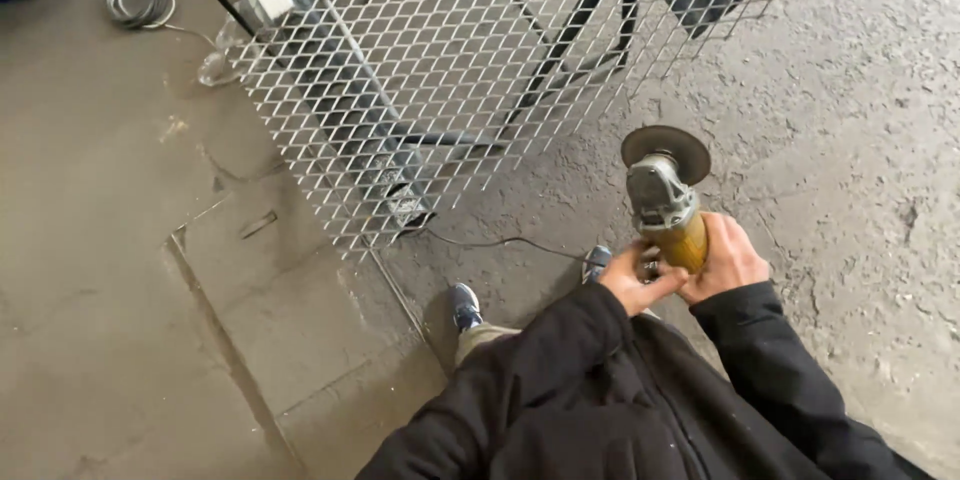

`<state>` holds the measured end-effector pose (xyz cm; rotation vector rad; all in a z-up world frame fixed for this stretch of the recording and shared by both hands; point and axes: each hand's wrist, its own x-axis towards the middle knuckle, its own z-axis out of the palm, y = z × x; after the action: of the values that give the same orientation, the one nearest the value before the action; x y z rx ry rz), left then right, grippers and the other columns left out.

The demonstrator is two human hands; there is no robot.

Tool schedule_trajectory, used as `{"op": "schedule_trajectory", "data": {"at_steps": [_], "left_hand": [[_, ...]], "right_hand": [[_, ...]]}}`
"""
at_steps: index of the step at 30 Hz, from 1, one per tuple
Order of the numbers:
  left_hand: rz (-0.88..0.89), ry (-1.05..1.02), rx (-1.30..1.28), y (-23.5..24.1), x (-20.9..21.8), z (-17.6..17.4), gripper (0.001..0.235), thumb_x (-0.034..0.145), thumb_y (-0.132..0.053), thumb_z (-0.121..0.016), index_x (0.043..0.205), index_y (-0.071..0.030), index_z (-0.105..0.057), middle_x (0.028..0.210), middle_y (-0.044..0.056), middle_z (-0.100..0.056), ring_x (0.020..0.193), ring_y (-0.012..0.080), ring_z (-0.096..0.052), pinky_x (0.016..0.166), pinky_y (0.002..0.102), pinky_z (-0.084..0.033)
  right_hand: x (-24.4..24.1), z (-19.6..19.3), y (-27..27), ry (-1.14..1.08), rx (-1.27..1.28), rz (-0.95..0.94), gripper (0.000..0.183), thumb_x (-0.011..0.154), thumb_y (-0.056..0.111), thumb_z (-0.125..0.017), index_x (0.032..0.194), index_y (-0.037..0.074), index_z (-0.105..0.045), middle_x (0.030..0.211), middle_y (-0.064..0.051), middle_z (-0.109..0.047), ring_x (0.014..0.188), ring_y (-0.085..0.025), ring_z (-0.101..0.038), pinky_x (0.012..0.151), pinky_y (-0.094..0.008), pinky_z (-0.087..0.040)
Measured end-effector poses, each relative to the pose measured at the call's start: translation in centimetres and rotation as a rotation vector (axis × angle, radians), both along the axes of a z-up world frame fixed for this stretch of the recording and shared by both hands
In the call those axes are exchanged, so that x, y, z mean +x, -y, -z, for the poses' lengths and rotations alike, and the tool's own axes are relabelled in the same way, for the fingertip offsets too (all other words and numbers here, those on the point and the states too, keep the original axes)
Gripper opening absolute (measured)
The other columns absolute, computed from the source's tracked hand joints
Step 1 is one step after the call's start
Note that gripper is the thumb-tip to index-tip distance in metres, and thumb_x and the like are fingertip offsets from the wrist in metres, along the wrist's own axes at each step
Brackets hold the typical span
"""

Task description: Cutting a piece of expanded metal mesh using an angle grinder.

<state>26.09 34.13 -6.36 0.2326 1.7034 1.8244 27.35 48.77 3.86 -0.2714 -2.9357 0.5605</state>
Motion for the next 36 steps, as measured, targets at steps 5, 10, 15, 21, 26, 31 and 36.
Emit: {"op": "schedule_trajectory", "data": {"at_steps": [5,10,15,21,26,31,36], "left_hand": [[-0.232,0.182,0.172,-6.1,-2.9,0.1,0.067,0.084,-0.044,-0.084,0.125,0.006,-0.065,0.120,0.015,-0.073,0.110,0.0225,-0.071,0.095,0.035,-0.056],[-0.383,0.291,0.330,-6.2,-4.9,-1.2,0.057,0.082,-0.033,-0.087,0.120,0.006,-0.070,0.117,0.013,-0.073,0.103,0.0190,-0.071,0.090,0.034,-0.057],[-0.412,0.389,0.450,-7.1,-5.6,1.1,0.054,0.078,-0.027,-0.089,0.119,0.003,-0.070,0.114,0.010,-0.072,0.099,0.0184,-0.070,0.087,0.034,-0.058],[-0.431,0.462,0.562,-7.6,-6.5,2.0,0.052,0.078,-0.020,-0.089,0.120,0.003,-0.068,0.114,0.009,-0.071,0.099,0.0194,-0.070,0.084,0.034,-0.059],[-0.383,0.544,0.641,-8.0,-6.8,2.4,0.052,0.080,-0.016,-0.087,0.124,0.000,-0.065,0.115,0.009,-0.070,0.101,0.0214,-0.071,0.083,0.038,-0.061],[-0.317,0.597,0.615,-8.2,-6.9,3.1,0.052,0.080,-0.014,-0.087,0.124,-0.003,-0.064,0.115,0.009,-0.070,0.099,0.0228,-0.071,0.079,0.040,-0.062],[-0.285,0.548,0.697,-8.4,-7.4,3.1,0.052,0.080,-0.013,-0.087,0.125,-0.003,-0.063,0.116,0.009,-0.070,0.102,0.0224,-0.071,0.082,0.040,-0.063]], "right_hand": [[-1.7,0.1,-2.0,0.110,0.220,-0.077,0.049,0.077,0.030,-0.076,0.120,0.014,-0.059,0.103,-0.009,-0.059,0.101,-0.031,-0.065,0.069,-0.046,-0.056],[-3.7,-2.3,-1.2,0.152,0.256,-0.077,0.059,0.070,0.035,-0.082,0.121,0.015,-0.060,0.100,-0.008,-0.057,0.098,-0.029,-0.064,0.067,-0.045,-0.056],[-4.6,-1.5,-1.8,0.121,0.280,-0.141,0.064,0.069,0.037,-0.083,0.123,0.014,-0.059,0.101,-0.009,-0.057,0.098,-0.029,-0.064,0.066,-0.044,-0.057],[-5.3,-1.8,-1.9,0.138,0.305,-0.176,0.068,0.065,0.036,-0.086,0.124,0.015,-0.059,0.102,-0.009,-0.057,0.097,-0.029,-0.064,0.065,-0.044,-0.058],[-5.7,-2.3,-2.0,0.122,0.317,-0.182,0.069,0.065,0.036,-0.087,0.125,0.016,-0.059,0.101,-0.009,-0.056,0.097,-0.029,-0.063,0.067,-0.044,-0.058],[-5.7,-2.2,-2.4,0.122,0.377,-0.196,0.070,0.065,0.036,-0.087,0.126,0.017,-0.060,0.101,-0.008,-0.056,0.097,-0.028,-0.063,0.067,-0.042,-0.058],[-5.8,-2.4,-2.8,0.101,0.366,-0.221,0.074,0.064,0.040,-0.088,0.129,0.016,-0.060,0.101,-0.009,-0.055,0.095,-0.027,-0.062,0.067,-0.041,-0.057]]}}
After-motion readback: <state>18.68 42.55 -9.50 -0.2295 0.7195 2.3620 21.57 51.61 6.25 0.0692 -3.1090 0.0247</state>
